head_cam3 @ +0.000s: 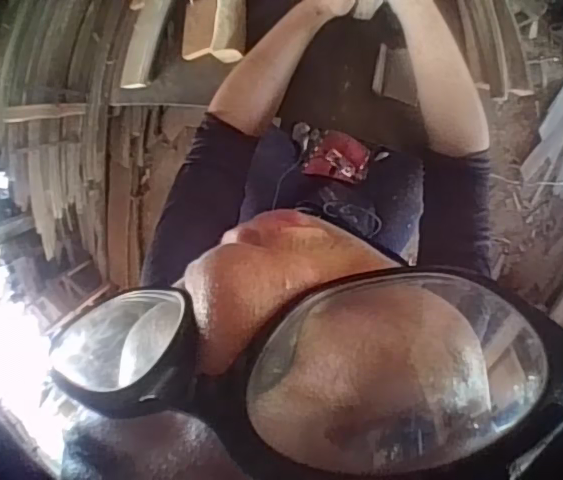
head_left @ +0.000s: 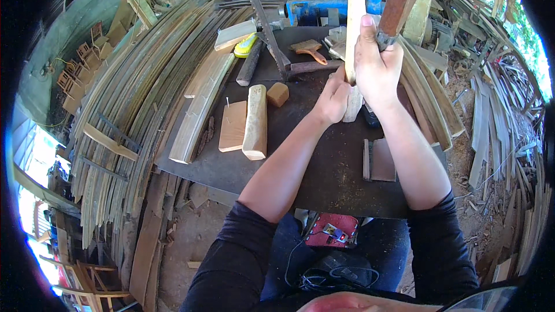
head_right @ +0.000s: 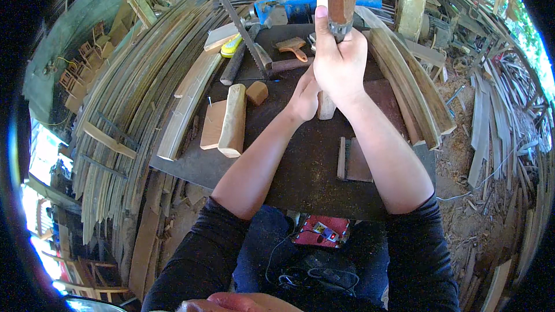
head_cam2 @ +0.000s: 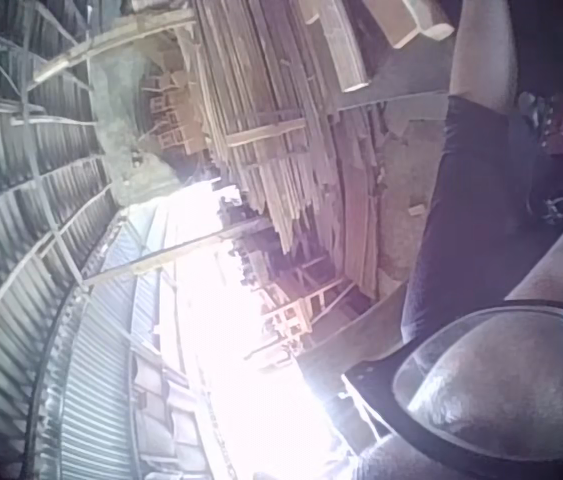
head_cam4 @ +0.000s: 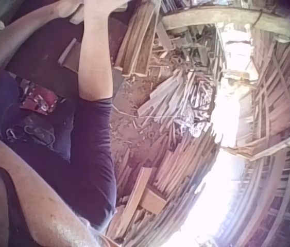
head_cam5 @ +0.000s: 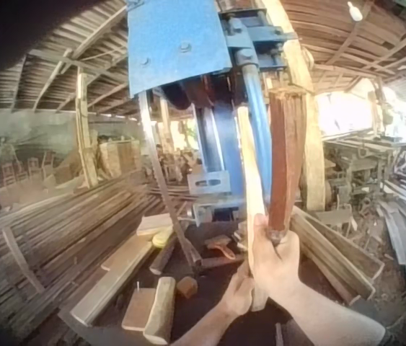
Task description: The person carves a long piece of wood using a chisel and a wooden mallet. They hold the wood vertically and strike the chisel to remove shavings, then rotate the wood to work on different sides.
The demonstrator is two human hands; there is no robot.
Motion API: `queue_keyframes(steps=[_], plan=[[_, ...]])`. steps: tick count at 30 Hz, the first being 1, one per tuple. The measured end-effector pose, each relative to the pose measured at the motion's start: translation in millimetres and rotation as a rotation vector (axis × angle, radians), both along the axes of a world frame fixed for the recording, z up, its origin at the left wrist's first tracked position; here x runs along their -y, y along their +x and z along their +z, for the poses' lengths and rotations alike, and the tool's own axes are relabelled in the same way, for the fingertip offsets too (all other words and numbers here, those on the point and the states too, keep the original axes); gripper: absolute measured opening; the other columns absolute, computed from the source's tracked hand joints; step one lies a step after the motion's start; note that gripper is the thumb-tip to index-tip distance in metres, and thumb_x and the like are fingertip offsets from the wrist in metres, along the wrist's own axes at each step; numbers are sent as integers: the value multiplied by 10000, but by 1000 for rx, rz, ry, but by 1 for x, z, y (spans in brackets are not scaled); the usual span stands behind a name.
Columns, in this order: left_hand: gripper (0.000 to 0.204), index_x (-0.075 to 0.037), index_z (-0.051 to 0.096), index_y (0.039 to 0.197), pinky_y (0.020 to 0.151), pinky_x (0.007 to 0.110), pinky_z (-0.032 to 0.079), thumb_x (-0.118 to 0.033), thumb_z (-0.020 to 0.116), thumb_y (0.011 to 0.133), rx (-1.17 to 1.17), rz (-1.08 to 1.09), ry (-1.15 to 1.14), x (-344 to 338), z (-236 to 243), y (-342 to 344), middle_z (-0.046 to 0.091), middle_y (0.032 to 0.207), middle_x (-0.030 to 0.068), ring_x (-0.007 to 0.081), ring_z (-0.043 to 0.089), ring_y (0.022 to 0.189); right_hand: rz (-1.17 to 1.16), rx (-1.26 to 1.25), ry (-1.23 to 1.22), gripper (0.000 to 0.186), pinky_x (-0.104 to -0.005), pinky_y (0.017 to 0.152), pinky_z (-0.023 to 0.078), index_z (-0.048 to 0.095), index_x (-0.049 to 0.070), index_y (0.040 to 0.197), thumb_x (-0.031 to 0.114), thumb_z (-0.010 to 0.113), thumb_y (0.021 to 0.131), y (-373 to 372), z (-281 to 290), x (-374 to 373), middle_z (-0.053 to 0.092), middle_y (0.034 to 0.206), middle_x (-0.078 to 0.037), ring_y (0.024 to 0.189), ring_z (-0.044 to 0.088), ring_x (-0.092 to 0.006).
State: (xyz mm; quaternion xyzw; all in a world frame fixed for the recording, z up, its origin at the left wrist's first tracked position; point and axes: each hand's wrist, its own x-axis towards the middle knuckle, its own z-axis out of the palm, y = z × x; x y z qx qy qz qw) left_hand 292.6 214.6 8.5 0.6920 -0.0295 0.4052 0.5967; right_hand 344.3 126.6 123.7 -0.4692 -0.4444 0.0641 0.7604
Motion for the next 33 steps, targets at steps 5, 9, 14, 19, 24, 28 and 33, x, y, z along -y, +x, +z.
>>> queue_keyframes(steps=[5, 9, 14, 19, 24, 28, 33], plan=[[485, 13, 321, 1421, 1014, 326, 396, -204, 425, 1000, -92, 16, 6, 9, 6, -6, 551, 1269, 118, 173, 507, 1177, 25, -16, 17, 474, -272, 459, 306, 521, 46, 635, 359, 548, 991, 2, 0, 0, 465, 534, 49, 519, 395, -41], [627, -27, 195, 1466, 774, 309, 501, -13, 338, 856, -118, 37, 89, 5, 7, -7, 572, 1111, 134, 174, 599, 892, 17, 1, 23, 456, -269, 466, 305, 525, 42, 648, 340, 551, 992, -2, -2, -2, 462, 536, 50, 523, 388, -42], [622, -37, 188, 1473, 779, 312, 504, -13, 322, 866, -159, -22, -3, 5, 6, -8, 573, 1107, 129, 173, 602, 896, 14, 19, 19, 431, -273, 479, 312, 534, 39, 667, 324, 555, 991, -3, -3, -2, 456, 538, 48, 531, 390, -49], [569, -3, 275, 1432, 733, 307, 515, -34, 336, 867, -69, -96, -127, 6, 1, -3, 578, 1097, 129, 163, 612, 849, -36, 36, 24, 413, -282, 465, 333, 541, 33, 675, 304, 567, 985, 1, -1, 2, 478, 534, 45, 515, 402, -55], [501, -8, 330, 1395, 655, 264, 506, -103, 472, 925, -84, -16, -176, 3, -10, 2, 611, 961, 81, 123, 601, 751, -57, -9, 113, 352, -291, 448, 364, 644, 26, 706, 268, 607, 959, 1, 3, -2, 503, 500, 6, 497, 450, -55], [494, -53, 343, 1339, 476, 262, 463, -55, 566, 899, -160, -8, -185, 16, -1, -8, 587, 844, 58, 103, 567, 584, -63, -30, 31, 419, -260, 432, 319, 535, 83, 640, 324, 580, 979, 9, 2, -5, 470, 556, 66, 502, 412, -35], [273, -42, 440, 1135, 418, 267, 449, 16, 548, 891, -173, 296, -280, 46, 20, -34, 571, 757, 77, 148, 567, 523, 213, -182, 113, 261, -321, 429, 335, 641, 16, 834, 246, 599, 950, -5, 36, 29, 512, 555, 28, 510, 438, -55]])
